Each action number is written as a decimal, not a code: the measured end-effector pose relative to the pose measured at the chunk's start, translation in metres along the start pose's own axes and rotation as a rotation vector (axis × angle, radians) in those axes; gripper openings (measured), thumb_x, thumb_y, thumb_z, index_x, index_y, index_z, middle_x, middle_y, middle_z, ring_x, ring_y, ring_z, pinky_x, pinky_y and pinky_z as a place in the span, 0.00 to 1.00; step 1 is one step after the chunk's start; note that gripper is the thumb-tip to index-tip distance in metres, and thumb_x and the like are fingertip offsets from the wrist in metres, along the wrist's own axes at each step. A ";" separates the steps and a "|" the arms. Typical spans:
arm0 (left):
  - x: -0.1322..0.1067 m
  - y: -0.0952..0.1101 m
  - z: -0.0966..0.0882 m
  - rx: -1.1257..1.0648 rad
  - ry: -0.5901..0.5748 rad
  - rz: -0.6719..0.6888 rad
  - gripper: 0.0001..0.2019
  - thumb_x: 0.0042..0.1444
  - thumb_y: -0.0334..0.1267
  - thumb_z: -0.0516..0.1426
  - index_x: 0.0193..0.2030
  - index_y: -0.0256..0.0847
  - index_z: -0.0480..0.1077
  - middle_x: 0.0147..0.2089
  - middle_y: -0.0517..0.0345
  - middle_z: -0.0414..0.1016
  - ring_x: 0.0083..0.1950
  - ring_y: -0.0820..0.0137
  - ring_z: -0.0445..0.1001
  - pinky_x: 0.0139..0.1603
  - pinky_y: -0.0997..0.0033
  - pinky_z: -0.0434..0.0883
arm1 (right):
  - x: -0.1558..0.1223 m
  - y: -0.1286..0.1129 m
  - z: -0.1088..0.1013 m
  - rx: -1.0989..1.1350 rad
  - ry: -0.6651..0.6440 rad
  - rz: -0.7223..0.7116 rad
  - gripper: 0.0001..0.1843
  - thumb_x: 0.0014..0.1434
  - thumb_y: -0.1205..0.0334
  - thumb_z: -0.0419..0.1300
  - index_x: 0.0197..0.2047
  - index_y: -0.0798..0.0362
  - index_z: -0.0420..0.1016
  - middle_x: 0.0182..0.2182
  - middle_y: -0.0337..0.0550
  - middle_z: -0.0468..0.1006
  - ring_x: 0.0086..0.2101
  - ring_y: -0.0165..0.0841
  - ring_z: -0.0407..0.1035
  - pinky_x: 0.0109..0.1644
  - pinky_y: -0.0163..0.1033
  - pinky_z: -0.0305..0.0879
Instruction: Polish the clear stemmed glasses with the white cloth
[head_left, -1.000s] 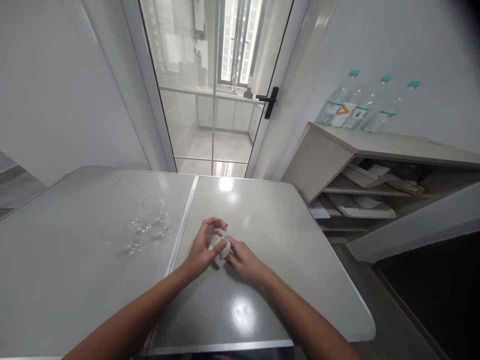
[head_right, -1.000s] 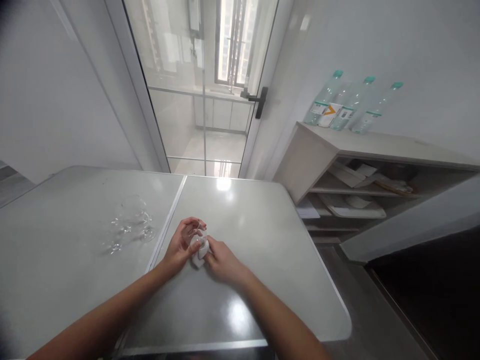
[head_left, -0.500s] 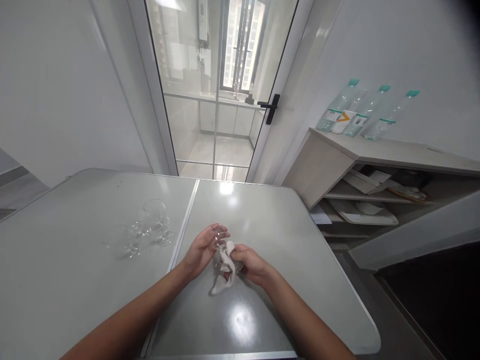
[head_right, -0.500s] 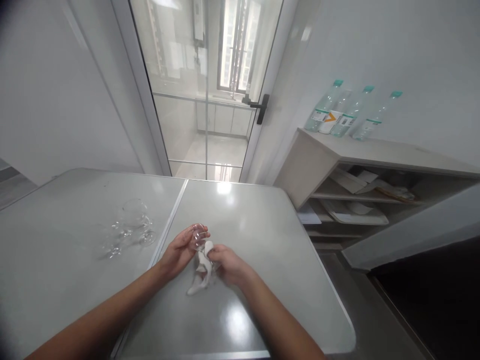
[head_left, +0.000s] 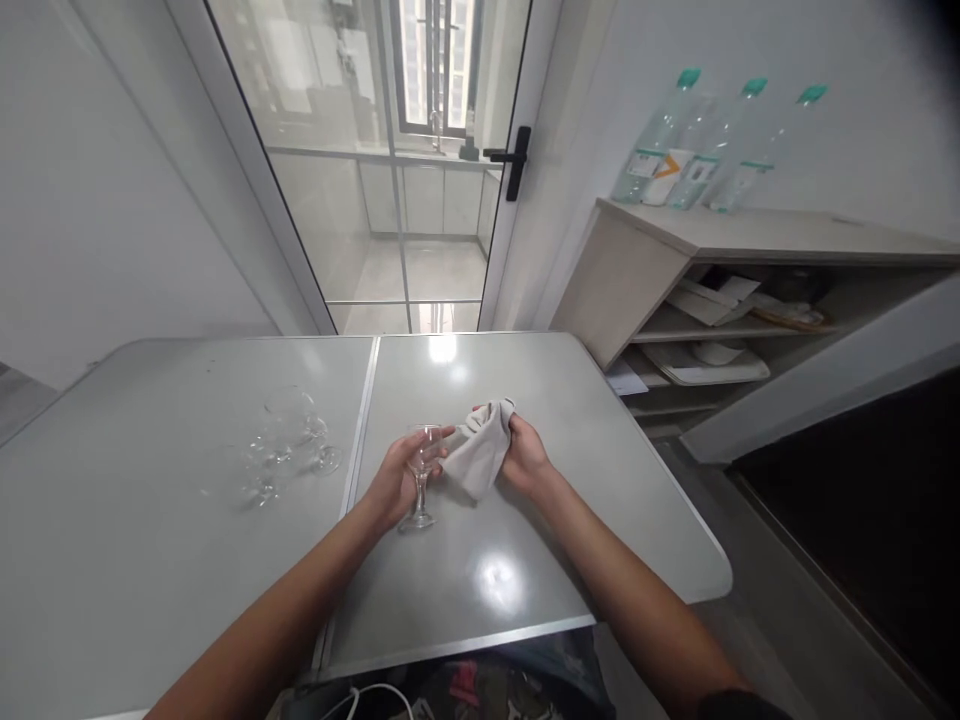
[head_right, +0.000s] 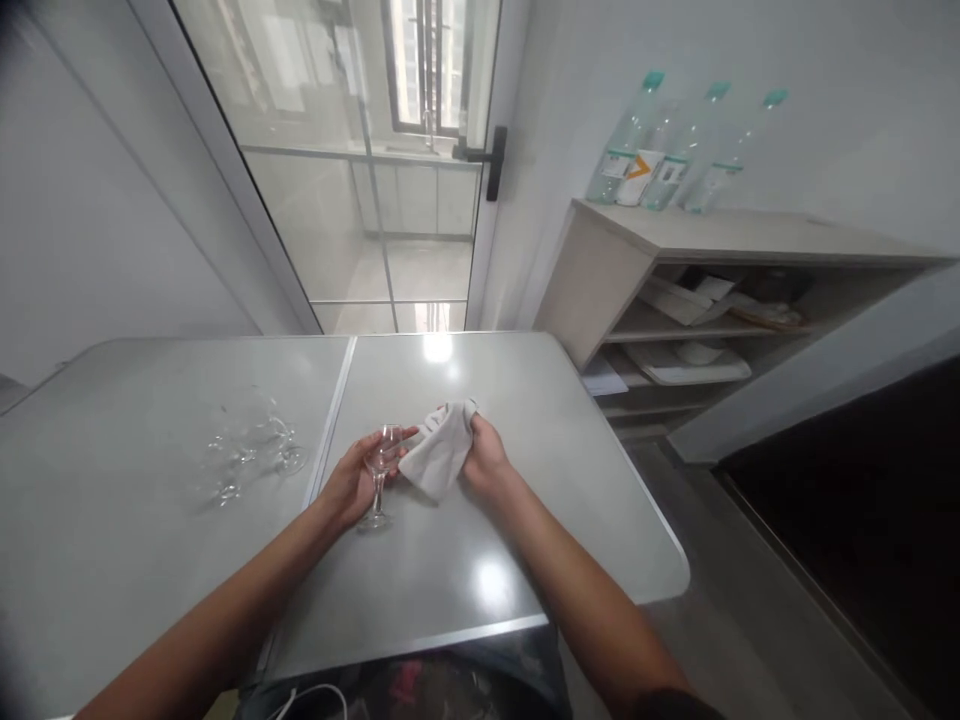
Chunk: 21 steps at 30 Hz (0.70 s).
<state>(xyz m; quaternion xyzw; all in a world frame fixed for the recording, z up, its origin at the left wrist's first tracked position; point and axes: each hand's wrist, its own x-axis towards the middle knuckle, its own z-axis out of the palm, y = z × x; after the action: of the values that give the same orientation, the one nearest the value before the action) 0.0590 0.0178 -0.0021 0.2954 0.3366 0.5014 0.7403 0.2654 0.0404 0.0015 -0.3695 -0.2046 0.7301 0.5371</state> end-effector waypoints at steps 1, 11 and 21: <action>-0.001 0.001 0.001 0.000 -0.028 -0.041 0.18 0.56 0.47 0.67 0.46 0.34 0.79 0.56 0.41 0.77 0.40 0.68 0.76 0.29 0.76 0.70 | 0.000 -0.001 0.000 0.006 -0.016 0.033 0.13 0.61 0.51 0.60 0.37 0.52 0.78 0.30 0.44 0.81 0.36 0.41 0.76 0.44 0.43 0.71; -0.004 0.000 -0.002 0.004 -0.239 -0.158 0.20 0.57 0.47 0.65 0.52 0.39 0.78 0.52 0.46 0.75 0.39 0.67 0.77 0.23 0.77 0.68 | -0.002 -0.001 -0.005 -0.319 -0.037 -0.233 0.08 0.56 0.59 0.62 0.39 0.52 0.78 0.33 0.39 0.78 0.37 0.36 0.71 0.45 0.38 0.68; -0.005 0.006 -0.004 0.038 -0.334 -0.087 0.25 0.59 0.45 0.64 0.62 0.39 0.74 0.51 0.43 0.76 0.42 0.64 0.78 0.23 0.78 0.68 | -0.016 -0.019 -0.008 -0.717 -0.149 -0.359 0.52 0.53 0.64 0.69 0.76 0.38 0.52 0.66 0.46 0.65 0.38 0.30 0.71 0.39 0.35 0.71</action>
<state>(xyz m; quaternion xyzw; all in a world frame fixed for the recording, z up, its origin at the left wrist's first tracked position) 0.0514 0.0154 0.0013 0.3738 0.2308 0.4064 0.8011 0.2859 0.0313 0.0142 -0.4378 -0.5457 0.5321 0.4769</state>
